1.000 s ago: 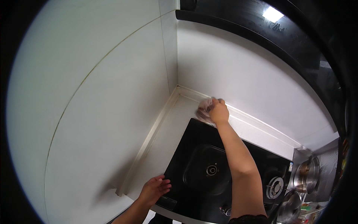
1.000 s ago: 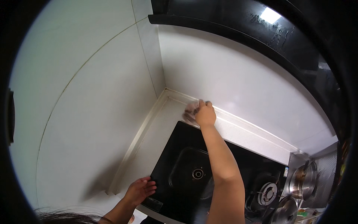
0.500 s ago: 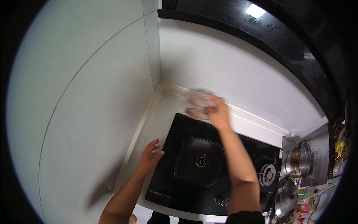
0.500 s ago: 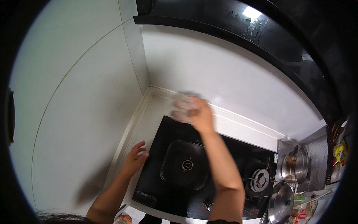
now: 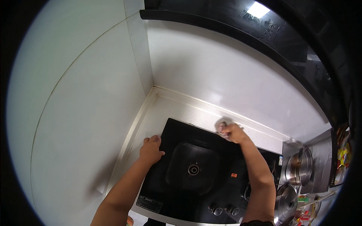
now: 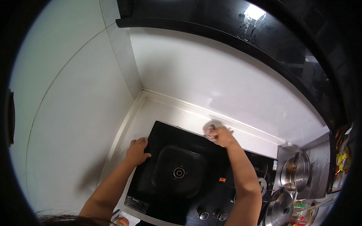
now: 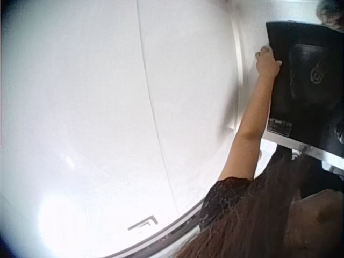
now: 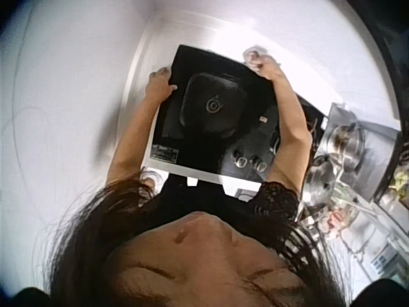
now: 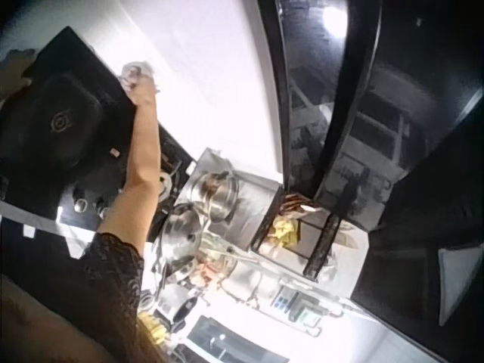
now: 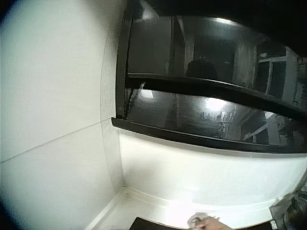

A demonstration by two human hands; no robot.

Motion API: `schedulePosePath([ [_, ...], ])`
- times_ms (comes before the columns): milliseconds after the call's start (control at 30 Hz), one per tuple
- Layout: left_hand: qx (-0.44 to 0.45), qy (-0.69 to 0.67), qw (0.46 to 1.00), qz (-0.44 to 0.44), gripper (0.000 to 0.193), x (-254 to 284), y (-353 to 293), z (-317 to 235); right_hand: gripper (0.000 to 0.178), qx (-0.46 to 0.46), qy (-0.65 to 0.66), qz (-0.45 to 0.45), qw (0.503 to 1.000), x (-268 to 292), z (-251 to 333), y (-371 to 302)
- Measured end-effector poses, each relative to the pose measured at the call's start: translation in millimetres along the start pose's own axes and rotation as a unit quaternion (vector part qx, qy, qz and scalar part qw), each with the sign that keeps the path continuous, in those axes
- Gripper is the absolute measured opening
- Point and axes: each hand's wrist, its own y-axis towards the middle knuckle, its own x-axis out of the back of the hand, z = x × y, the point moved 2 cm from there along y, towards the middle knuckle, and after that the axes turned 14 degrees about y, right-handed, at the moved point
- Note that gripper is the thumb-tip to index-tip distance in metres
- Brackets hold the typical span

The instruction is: The person cleans a metal stove grate with a cloth, then wipes the gas stovetop surface. They rinse the cloth at the sink and proceed to wipe the range hood and the wall area above the stove.

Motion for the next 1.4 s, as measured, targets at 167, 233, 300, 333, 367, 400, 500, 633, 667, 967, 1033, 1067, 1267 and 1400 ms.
schedulePosePath([
  [167,0.01,0.002,0.999,0.052,0.067,14.9,1.4,-6.0,0.039,0.093,-0.09,0.014,0.991,-66.0,57.2,80.2],
  [233,0.01,0.006,0.999,0.052,0.067,16.7,1.9,-1.7,0.036,0.069,-0.116,0.028,0.99,-90.5,102.4,111.6],
  [300,0.0,0.01,0.999,0.041,0.068,14.8,2.3,-1.3,0.035,0.068,-0.114,-0.017,0.991,-118.7,130.7,139.9],
  [333,0.0,0.007,0.999,0.042,0.068,14.5,3.4,-1.4,0.036,0.078,-0.079,-0.051,0.993,-128.9,143.1,153.0],
  [367,-0.002,0.005,0.999,0.042,0.068,14.1,5.3,-2.4,0.036,0.086,-0.042,-0.086,0.992,-130.9,151.2,162.0],
  [400,-0.006,0.005,0.999,0.043,0.069,14.6,7.4,-4.7,0.038,0.105,0.002,-0.094,0.99,-120.5,152.2,167.5],
  [500,0.001,0.001,0.999,0.045,0.07,12.8,7.0,1.3,0.045,0.163,0.079,-0.119,0.976,-64.1,168.1,145.1],
  [633,0.015,-0.002,0.997,0.074,0.069,13.5,5.9,7.4,0.05,0.052,0.127,-0.115,0.984,26.8,94.3,29.1],
  [667,0.021,-0.001,0.996,0.085,0.069,14.0,5.9,8.2,0.045,0.006,0.146,-0.108,0.983,47.7,79.7,-3.6],
  [967,-0.02,0.031,0.998,0.058,0.069,5.2,7.3,1.7,0.04,-0.439,-0.169,-0.257,0.844,59.0,-85.1,-84.3],
  [1033,-0.018,0.036,0.998,0.053,0.07,6.1,8.4,3.7,0.032,-0.376,-0.17,-0.27,0.87,22.2,-31.5,-40.9],
  [1067,-0.022,0.032,0.998,0.053,0.07,6.4,9.5,2.0,0.031,-0.315,-0.17,-0.24,0.902,2.4,-36.9,-23.9],
  [1267,-0.034,0.033,0.998,0.035,0.072,-0.5,13.9,7.2,0.04,-0.09,-0.111,-0.225,0.964,-127.8,117.4,133.9],
  [1400,-0.05,0.026,0.998,0.023,0.075,-2.3,17.6,9.6,0.021,0.002,0.091,-0.207,0.974,-96.9,136.8,157.3],
])
